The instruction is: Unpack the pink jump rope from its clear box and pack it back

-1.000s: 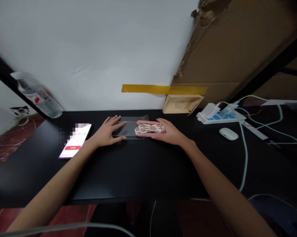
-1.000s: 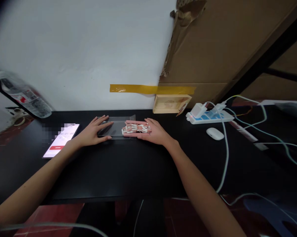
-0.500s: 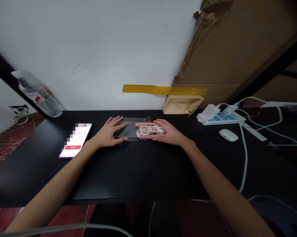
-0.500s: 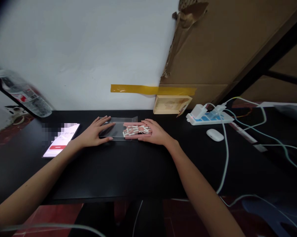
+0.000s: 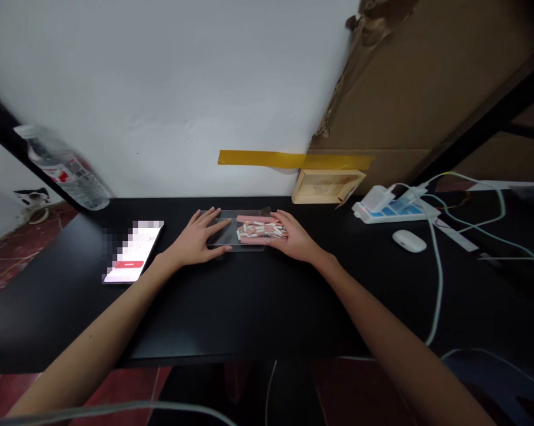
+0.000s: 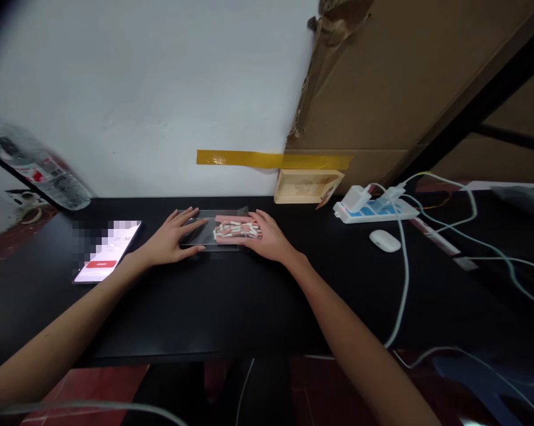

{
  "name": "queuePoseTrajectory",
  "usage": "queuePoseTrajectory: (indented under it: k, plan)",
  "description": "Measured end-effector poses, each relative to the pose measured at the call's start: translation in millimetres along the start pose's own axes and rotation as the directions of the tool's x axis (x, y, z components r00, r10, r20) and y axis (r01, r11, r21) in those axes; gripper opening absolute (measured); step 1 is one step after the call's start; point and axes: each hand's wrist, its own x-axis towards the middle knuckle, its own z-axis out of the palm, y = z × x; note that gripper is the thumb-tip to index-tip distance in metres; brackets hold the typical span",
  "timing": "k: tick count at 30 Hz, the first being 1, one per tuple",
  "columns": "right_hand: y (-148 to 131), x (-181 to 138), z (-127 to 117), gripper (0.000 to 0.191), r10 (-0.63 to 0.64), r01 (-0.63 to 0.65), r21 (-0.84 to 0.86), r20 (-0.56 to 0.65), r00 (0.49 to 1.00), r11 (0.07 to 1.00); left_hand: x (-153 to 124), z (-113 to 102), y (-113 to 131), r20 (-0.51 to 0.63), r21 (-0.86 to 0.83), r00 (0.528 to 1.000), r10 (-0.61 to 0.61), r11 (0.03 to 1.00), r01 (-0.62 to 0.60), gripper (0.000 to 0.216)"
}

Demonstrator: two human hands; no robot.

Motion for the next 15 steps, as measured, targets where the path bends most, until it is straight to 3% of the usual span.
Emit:
queuePoseTrajectory:
  k: [5, 8, 11, 15]
  plan:
    - [-4, 3, 1, 0.074, -0.068, 0.069, -0.002, 0.063, 0.996, 0.998, 1, 1, 2, -0.007, 0.012, 1.000, -0.001, 1.000, 0.001, 0.075]
    - [2, 3, -14, 0.084, -0.092, 0.090, 0.023, 0.141, 0.986, 0.996, 1, 0, 0, -0.014, 0.011, 1.000, 0.001, 1.000, -0.001, 0.075]
    - [15, 0, -32, 0.097, -0.055, 0.053, 0.020, 0.182, 0.982, 0.998, 1, -2, -5, -0.010, 0.003, 1.000, 0.017, 1.000, -0.017, 0.075]
    - [29, -3, -40, 0.092, 0.003, 0.015, -0.078, 0.219, 0.976, 0.997, -1, -5, -15, 0.005, -0.018, 0.999, 0.032, 0.999, -0.032, 0.076]
